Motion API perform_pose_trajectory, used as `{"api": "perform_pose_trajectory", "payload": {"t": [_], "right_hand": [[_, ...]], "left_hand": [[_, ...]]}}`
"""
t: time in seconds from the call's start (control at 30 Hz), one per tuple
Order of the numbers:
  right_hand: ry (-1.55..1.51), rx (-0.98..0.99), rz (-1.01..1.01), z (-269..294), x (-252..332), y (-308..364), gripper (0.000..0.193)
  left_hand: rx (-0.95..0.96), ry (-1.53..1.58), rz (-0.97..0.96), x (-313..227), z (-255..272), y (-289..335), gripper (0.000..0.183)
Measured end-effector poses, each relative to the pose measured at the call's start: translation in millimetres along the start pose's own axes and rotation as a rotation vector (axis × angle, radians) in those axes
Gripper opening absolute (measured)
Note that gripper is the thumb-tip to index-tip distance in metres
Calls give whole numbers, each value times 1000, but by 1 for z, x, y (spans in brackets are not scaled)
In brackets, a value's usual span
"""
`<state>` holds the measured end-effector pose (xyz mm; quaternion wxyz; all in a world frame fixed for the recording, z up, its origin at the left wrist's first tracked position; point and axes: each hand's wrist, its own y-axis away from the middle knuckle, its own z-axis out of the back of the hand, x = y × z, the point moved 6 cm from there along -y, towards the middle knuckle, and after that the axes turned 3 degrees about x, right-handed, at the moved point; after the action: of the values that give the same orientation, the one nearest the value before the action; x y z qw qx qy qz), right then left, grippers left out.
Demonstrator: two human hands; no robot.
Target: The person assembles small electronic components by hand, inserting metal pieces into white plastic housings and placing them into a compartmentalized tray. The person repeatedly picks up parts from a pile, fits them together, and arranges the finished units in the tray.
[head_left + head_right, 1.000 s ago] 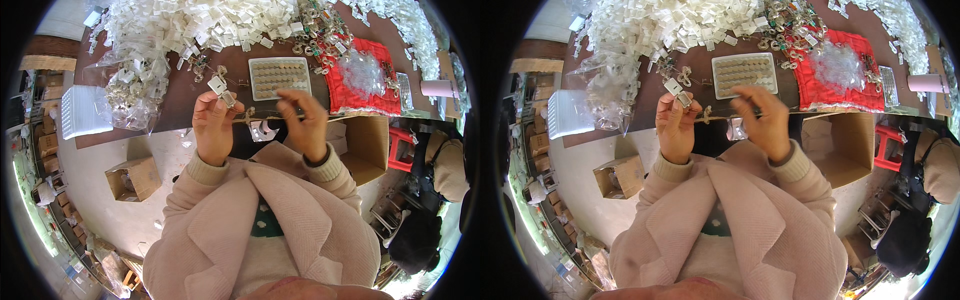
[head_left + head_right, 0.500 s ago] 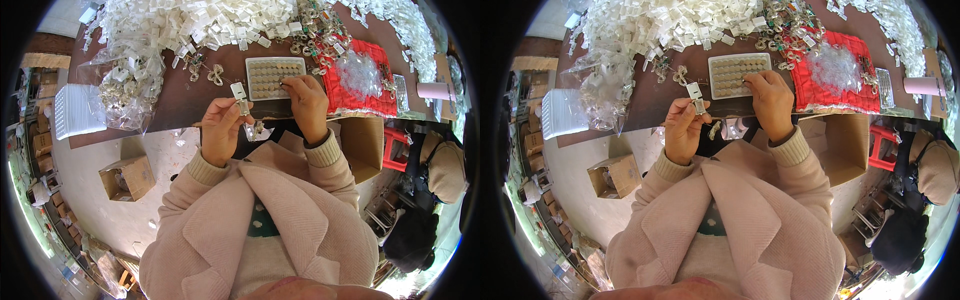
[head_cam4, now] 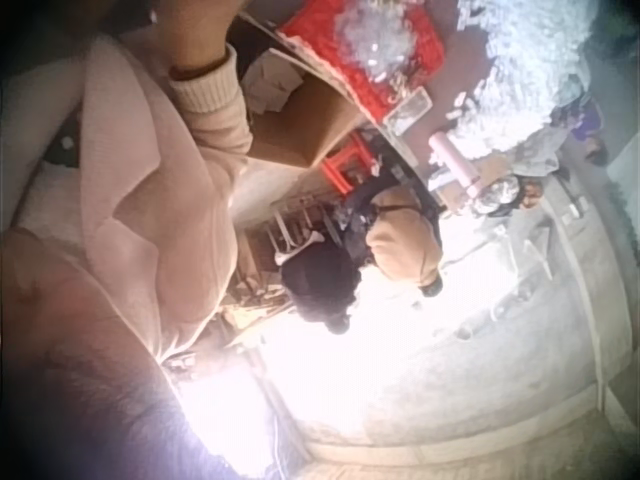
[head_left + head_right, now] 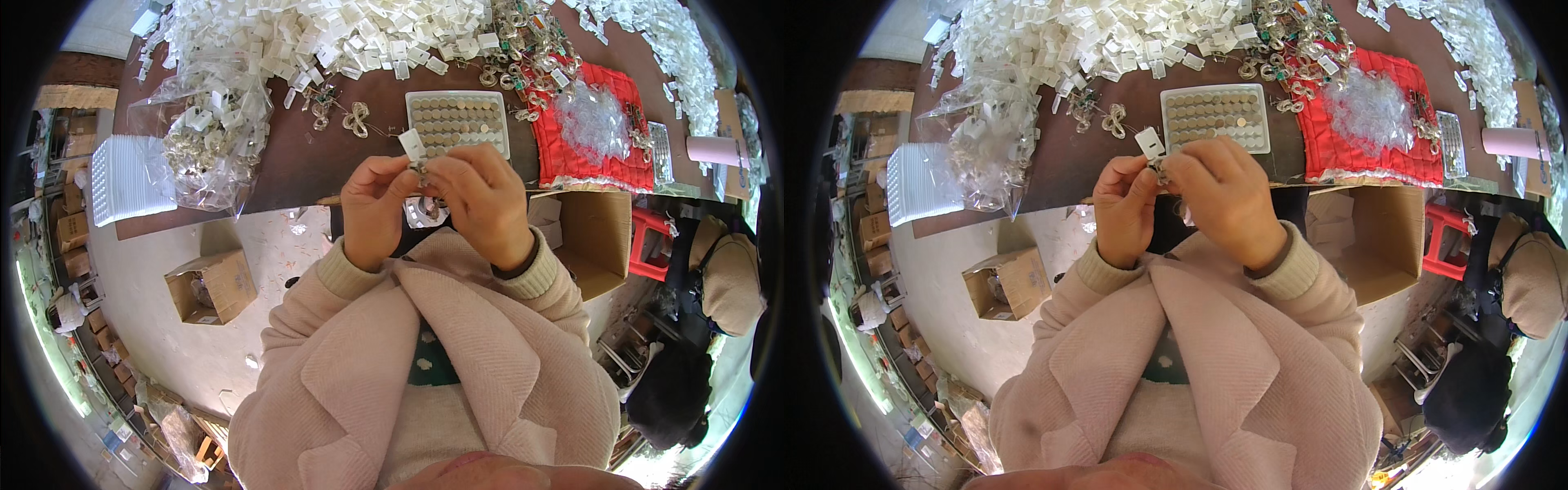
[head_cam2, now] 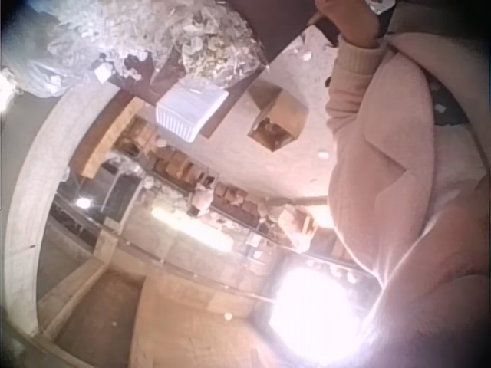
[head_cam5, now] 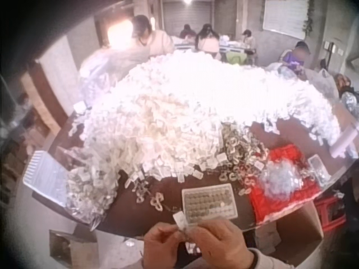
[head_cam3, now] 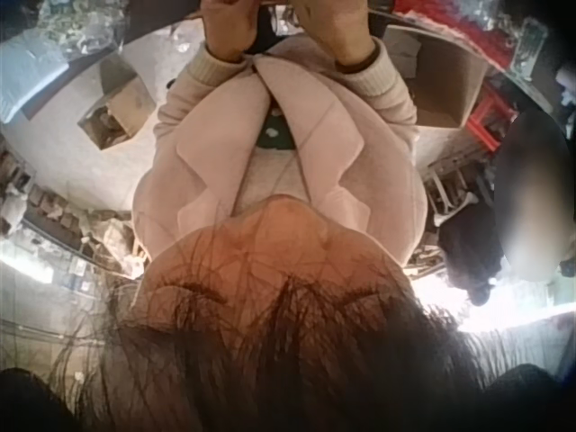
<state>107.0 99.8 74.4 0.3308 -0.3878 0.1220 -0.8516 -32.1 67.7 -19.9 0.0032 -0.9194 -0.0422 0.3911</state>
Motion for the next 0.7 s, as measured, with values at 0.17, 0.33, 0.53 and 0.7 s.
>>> {"api": "perform_pose_trajectory", "payload": {"t": [0.17,0.33,0.53,0.7], "right_hand": [[-54,-65,17,0,6,-2,22],[-45,-123,130,-1,3,0,30],[20,-120,225,-9,7,6,32],[14,-62,60,-14,-7,12,30]], "left_hand": [[27,22,0,-4,-4,1,17],[17,123,92,-1,-3,3,18],[29,134,130,5,-1,4,14],[-120,148,145,12,10,4,14]]}}
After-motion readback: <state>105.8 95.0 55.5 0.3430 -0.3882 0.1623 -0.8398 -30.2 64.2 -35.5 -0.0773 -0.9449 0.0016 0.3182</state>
